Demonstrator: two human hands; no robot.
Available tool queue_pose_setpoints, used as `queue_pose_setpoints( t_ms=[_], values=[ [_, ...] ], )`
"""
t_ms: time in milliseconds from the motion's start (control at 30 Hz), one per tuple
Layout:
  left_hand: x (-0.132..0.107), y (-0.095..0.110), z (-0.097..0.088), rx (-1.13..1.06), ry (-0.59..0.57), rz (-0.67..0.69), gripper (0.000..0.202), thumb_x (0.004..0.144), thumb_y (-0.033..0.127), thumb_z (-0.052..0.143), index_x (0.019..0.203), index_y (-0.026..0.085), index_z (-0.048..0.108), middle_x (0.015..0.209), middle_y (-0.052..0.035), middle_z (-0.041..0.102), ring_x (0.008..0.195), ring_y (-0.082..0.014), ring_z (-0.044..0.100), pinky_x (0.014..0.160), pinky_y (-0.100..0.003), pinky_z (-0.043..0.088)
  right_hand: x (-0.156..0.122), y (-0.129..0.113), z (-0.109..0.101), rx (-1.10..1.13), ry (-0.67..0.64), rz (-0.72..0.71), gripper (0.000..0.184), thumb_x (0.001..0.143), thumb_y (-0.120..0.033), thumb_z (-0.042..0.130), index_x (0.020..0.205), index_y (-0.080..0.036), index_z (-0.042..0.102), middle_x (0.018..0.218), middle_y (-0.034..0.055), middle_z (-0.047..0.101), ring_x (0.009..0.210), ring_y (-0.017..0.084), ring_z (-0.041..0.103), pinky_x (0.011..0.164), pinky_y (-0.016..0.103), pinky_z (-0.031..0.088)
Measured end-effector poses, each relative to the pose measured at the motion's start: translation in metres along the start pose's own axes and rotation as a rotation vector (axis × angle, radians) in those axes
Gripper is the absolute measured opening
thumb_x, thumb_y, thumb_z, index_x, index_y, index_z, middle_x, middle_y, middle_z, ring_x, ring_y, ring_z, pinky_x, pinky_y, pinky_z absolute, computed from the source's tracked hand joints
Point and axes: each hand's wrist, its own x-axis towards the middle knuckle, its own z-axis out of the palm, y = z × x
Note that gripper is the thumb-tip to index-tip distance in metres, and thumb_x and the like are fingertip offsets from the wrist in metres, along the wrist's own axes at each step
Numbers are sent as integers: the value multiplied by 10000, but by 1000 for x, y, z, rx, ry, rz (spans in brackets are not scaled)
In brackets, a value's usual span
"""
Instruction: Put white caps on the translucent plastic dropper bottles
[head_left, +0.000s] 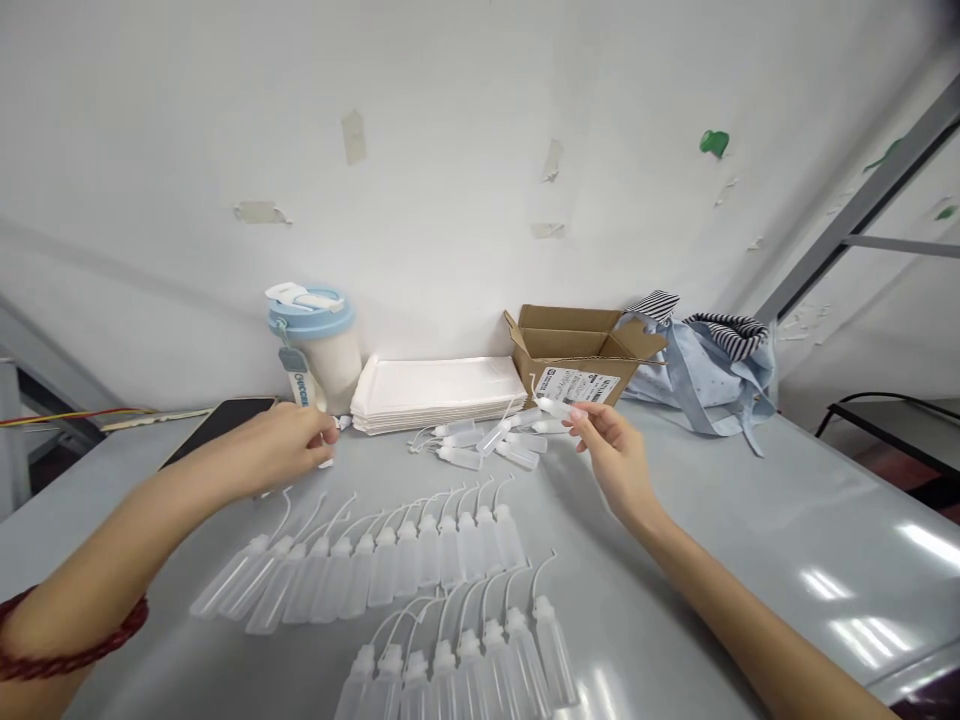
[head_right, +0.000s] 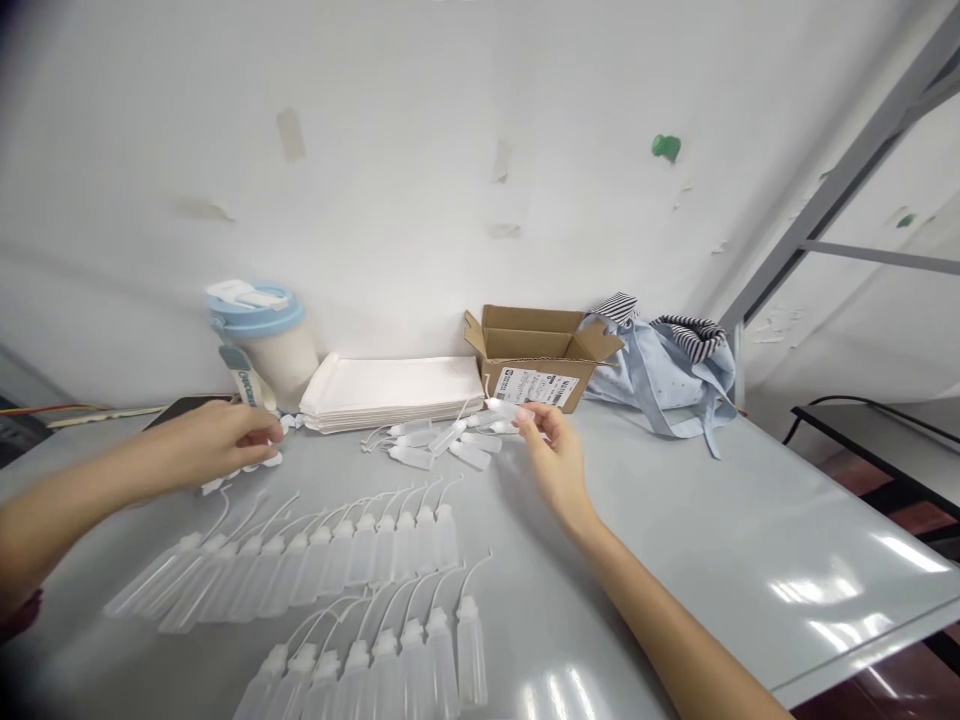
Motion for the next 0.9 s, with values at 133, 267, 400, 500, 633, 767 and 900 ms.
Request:
queue_pose_setpoints(
  t_ms=[133,267,400,500,633,767,900],
  values=[
    [5,-12,17,75,-47,68,196,649,1,493,541,163,512,509,46,450,573,-135,448,557,-216,277,7,10,0,-37,71,36,330,771,-472,594,907,-179,526,867,74,612,860,232,588,708,333,409],
    [6,-16,25,113,-56,106,197,651,-17,444,593,159,511,594,37,491,630,-130,459,567,-199,282,11,18,2,-78,111,44,303,734,-449,633,819,-212,464,839,41,576,820,216,570,695,333,401],
    [7,-19,25,139,-86,107,178,682,10,448,619,154,531,619,34,511,638,-127,475,578,-192,291,16,26,1,-92,114,56,308,700,-436,648,723,-204,446,800,39,569,793,214,547,675,324,383],
    [8,-20,27,146,-99,97,171,693,27,447,671,153,561,666,18,547,680,-142,505,590,-198,306,18,29,-1,-82,94,77,282,711,-414,623,687,-199,443,741,29,563,717,187,522,625,299,364],
    [12,-18,30,129,-156,83,112,669,87,499,699,155,583,698,-10,597,689,-173,552,581,-218,341,12,18,0,-71,61,74,272,747,-407,594,688,-206,421,655,-20,487,613,140,453,561,262,329],
    [17,-13,33,100,-208,52,46,670,211,561,671,173,587,710,-32,634,672,-201,588,544,-241,362,-8,-6,5,-61,-135,51,296,731,-418,634,676,-200,442,560,-56,424,514,103,386,486,230,290],
    [19,-3,36,65,-226,19,99,673,284,571,631,199,545,677,-26,653,667,-211,611,550,-257,380,-35,-24,10,-193,-607,34,354,794,-359,564,550,-188,374,499,-66,333,468,70,288,436,212,222]
  ],
)
